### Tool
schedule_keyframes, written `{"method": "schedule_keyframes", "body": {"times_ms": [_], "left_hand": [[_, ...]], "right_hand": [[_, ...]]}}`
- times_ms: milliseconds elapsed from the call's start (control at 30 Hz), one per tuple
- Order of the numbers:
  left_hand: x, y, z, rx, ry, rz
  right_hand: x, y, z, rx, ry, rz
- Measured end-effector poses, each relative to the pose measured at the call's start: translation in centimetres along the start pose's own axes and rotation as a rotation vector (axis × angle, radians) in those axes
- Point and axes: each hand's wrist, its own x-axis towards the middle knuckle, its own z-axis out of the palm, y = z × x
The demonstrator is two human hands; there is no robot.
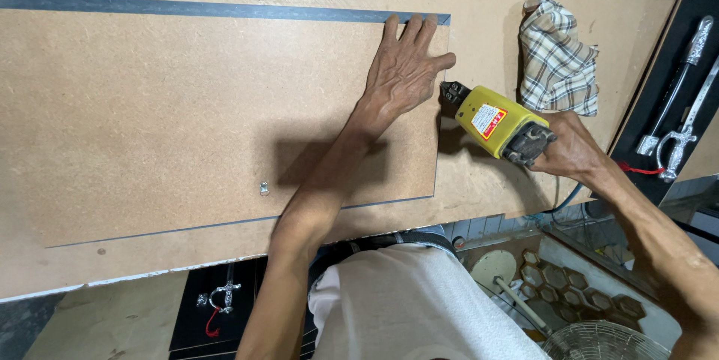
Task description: The person assembles a decorative frame by placing a glass pane into a frame, wiping the glass with a cloth, inserting a black backing board with a mounted sword, and securing the backing with a nail gun. The person repeats the process for a second frame.
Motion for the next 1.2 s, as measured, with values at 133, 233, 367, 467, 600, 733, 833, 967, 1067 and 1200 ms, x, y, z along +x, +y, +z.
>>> {"method": "schedule_keyframes", "body": {"times_ms": [133,233,367,467,600,733,833,967,1067,1200], "left_hand": [[0.1,0.0,-0.3,0.0,0.003,0.007],[-0.1,-0.2,-0.4,0.006,-0.028,0.006],[-0.4,-0.4,-0.5,-0.076,0.032,0.024],[-1.1,-1.6,-1.3,-0.04,0.051,-0.021],[-5.5,-8.4,-4.9,0.089,0.096,-0.038],[-13.3,-18.1,-11.8,0.197,0.118,-0.136],[-19.1,-24.4,-17.8,0.219,0.146,-0.202],[-23.4,-28.6,-23.0,0.221,0.195,-0.272],[-24.0,-29.7,-24.0,0.225,0.202,-0.286],[-23.7,-30.1,-23.8,0.249,0.21,-0.332]], "right_hand": [[0.0,-1.4,-0.2,-0.089,-0.082,0.156],[-0.8,-4.3,-0.8,0.11,-0.072,0.386],[-2.3,-8.8,-1.7,0.46,0.03,0.551],[-2.7,-11.4,-1.8,0.76,0.073,0.537],[-1.7,-13.6,-0.9,0.942,0.148,0.473],[1.6,-14.7,-0.1,1.118,0.236,0.444],[4.5,-15.1,0.3,1.238,0.297,0.415],[7.4,-15.5,0.8,1.302,0.378,0.426],[8.5,-15.8,1.0,1.333,0.413,0.384],[9.1,-16.2,0.7,1.319,0.426,0.411]]}}
